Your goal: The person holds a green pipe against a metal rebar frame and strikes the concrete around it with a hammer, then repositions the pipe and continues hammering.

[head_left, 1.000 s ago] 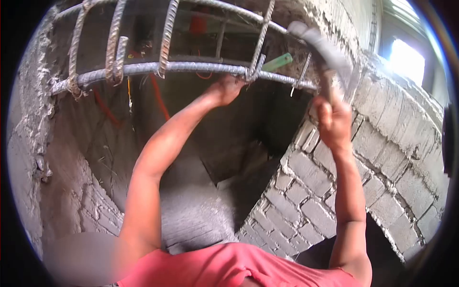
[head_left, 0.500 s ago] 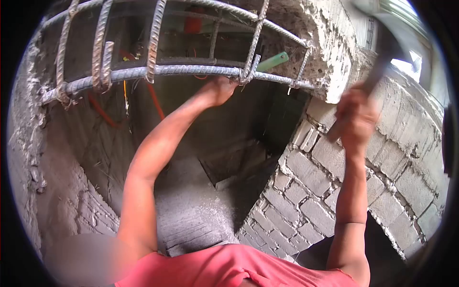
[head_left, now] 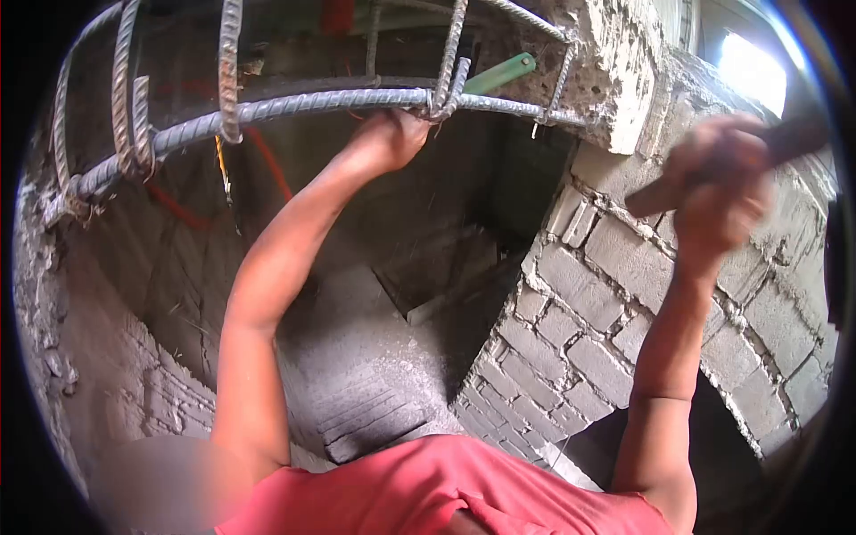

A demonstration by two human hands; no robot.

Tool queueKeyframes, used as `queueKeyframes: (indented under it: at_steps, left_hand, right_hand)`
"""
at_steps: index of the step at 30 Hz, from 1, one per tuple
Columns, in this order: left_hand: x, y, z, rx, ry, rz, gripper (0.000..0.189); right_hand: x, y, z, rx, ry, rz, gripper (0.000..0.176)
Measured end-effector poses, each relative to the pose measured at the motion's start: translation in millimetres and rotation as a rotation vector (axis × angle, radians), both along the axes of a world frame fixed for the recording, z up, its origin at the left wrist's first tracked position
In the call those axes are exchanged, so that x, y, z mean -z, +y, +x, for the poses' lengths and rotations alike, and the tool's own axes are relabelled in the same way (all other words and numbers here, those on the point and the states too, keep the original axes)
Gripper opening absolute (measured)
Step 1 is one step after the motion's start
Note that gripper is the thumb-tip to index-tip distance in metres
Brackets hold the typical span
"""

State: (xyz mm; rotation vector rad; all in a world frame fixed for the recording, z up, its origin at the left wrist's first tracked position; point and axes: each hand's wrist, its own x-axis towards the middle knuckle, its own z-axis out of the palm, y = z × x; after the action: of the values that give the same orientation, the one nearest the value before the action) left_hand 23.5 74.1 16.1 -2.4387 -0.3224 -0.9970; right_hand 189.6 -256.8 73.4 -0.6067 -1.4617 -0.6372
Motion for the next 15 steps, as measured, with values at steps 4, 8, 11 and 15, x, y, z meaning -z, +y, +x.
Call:
queueKeyframes:
  at_steps: [4,8,11,15]
  left_hand:
    - [2,20,-1,-0.691,0.096,1.273,0.04]
    - [6,-10,-9,-0.364,-0.174,0.829,0.037]
    - [-16,-24,-14,0.038,-0.095,-0.464,0.038]
    - [-2,11,-5,0.145,-0.112,-0.055,0.035]
  right_hand:
    - [4,27,37,0.188,-0.39,0.201,0.043]
    - [63,65,50,0.691,-0.1,-0.536,0.025]
    - [43,23,19,0.432,-0.004,-0.418,0.023]
    - [-24,-21,-17,-0.361,-0.102,0.123,0.035]
